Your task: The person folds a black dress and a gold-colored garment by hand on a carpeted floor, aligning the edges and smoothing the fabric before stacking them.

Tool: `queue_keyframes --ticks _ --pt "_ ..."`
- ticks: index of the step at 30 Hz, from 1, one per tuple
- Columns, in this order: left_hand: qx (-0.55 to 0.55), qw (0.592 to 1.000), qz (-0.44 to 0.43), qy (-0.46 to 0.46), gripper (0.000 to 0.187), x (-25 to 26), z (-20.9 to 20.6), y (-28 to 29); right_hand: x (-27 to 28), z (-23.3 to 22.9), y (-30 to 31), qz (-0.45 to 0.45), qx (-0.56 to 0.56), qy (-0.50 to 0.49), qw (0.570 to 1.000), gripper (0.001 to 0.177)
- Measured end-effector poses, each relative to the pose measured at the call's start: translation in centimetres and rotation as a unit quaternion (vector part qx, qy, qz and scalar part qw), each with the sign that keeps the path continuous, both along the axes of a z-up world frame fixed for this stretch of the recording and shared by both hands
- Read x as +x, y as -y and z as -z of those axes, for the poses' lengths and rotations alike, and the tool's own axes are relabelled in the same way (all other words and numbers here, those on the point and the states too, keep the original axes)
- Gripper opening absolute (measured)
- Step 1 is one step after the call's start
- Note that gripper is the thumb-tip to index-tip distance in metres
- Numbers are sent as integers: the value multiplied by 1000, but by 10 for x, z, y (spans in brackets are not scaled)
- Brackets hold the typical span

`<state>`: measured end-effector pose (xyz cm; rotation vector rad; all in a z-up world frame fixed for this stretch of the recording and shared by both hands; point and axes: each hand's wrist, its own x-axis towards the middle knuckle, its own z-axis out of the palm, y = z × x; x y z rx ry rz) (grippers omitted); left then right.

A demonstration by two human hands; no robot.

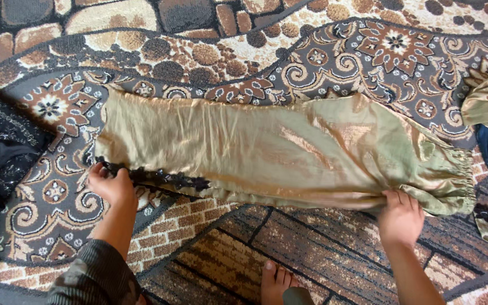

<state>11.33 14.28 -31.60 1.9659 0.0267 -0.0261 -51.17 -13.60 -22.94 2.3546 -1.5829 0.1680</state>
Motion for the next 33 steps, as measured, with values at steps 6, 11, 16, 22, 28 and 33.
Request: queue_keyframes --ticks 6,11,16,22,28,33 --pt "-93 995 36 -28 64 10 25 -22 97 -32 -31 -16 349 27 937 36" --pt "-81 989 -13 -121 52 30 33 -26 137 -10 -68 -303 151 34 940 33" --pt "-128 981 -63 -130 42 36 45 -31 131 -13 -68 -229 186 10 955 24" --pt "-50 996 -28 -70 38 22 50 -37 126 -10 -76 -249 179 18 952 25" --pt "3 994 -86 -66 34 17 26 -35 126 -5 -79 -233 185 32 954 23" --pt "207 978 23 -1 68 27 -20 -24 115 4 -73 -212 211 3 954 36"
